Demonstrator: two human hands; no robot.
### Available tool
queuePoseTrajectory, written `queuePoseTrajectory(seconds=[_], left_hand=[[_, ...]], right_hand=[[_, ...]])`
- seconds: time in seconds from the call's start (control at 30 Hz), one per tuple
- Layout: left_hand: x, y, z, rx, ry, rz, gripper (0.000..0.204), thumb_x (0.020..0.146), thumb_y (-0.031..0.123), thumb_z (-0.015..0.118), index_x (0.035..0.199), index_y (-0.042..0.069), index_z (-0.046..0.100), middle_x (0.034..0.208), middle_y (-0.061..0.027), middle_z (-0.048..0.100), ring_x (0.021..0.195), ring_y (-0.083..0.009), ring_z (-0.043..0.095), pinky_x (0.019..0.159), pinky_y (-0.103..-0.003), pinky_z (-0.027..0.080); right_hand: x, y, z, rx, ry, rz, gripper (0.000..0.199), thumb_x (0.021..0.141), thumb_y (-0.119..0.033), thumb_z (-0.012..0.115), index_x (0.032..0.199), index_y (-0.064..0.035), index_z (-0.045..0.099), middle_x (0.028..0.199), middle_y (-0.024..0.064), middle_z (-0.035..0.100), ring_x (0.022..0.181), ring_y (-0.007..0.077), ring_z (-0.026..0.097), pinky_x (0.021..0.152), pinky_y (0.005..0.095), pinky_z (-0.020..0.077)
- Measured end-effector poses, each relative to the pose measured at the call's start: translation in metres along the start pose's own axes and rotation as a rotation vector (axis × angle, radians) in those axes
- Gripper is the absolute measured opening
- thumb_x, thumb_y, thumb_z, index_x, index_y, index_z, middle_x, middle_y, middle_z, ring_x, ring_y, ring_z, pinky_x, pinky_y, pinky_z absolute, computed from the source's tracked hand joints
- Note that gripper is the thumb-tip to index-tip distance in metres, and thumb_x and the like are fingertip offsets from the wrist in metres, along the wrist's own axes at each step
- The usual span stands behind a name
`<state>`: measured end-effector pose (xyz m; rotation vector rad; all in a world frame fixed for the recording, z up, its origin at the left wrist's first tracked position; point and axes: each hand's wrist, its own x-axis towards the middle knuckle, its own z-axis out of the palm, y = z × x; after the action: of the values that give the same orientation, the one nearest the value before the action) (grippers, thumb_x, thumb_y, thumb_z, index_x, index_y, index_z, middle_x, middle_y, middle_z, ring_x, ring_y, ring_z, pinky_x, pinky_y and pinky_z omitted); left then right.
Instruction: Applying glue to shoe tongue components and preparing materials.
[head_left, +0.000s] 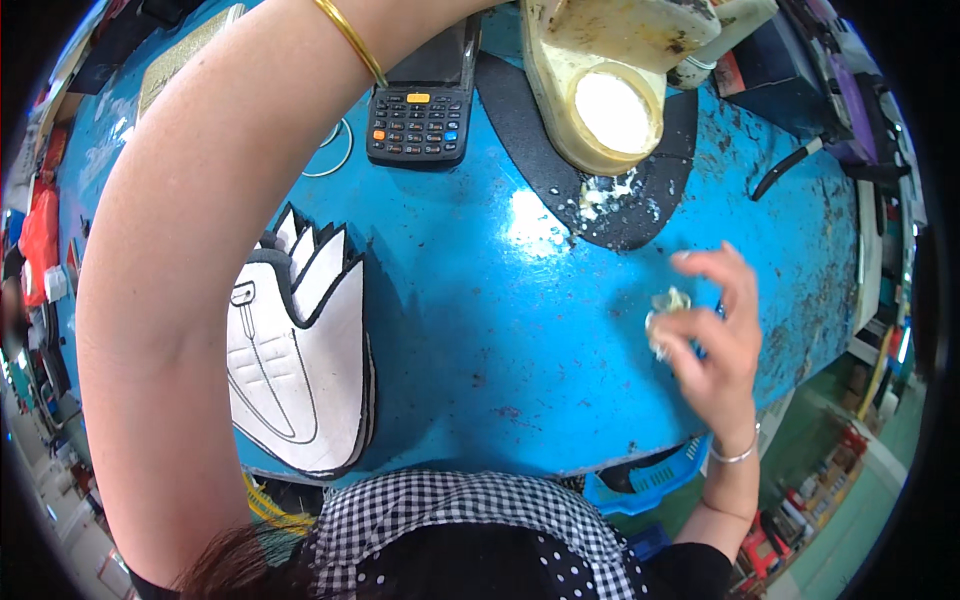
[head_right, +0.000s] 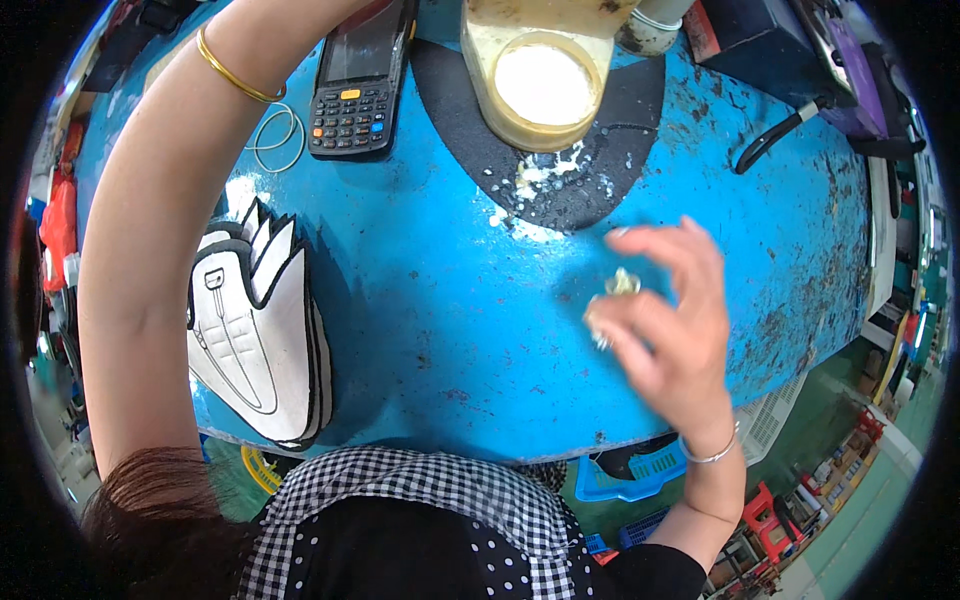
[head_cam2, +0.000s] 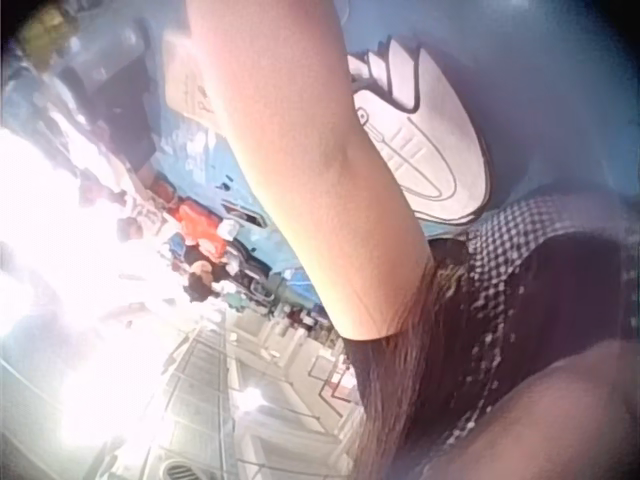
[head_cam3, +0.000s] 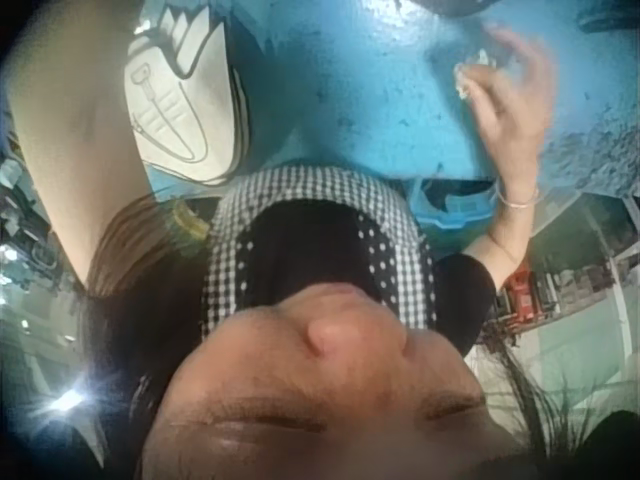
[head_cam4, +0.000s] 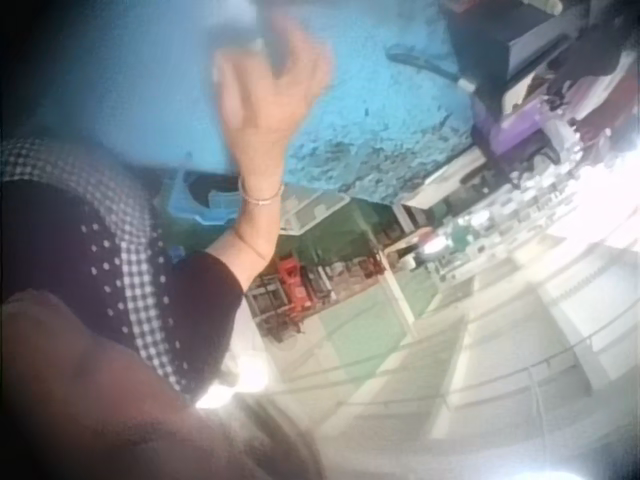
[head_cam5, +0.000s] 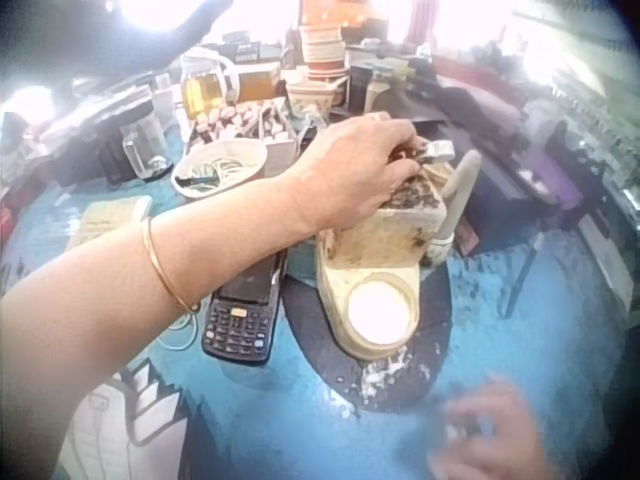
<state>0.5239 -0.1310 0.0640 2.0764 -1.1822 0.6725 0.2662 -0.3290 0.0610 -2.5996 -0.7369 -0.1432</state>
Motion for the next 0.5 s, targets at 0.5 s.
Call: queuePoseTrajectory(seconds=[0.5], left_hand=[[0.005, -0.007, 0.005, -0.027, 0.024, 0.016, 0.023, 0.091, 0.020, 0.063, 0.101, 0.000, 0.066, 0.097, -0.0199, 0.066, 0.097, -0.0382, 0.063, 0.088, -0.045, 0.050]], right_hand=[[0.059, 0.063, 0.019, -0.102, 0.191, 0.077, 0.019, 0.089, -0.003, 0.068, 0.108, -0.0051, 0.068, 0.094, 0.0054, 0.071, 0.085, 0.0195, 0.061, 0.079, 0.0331, 0.0468]])
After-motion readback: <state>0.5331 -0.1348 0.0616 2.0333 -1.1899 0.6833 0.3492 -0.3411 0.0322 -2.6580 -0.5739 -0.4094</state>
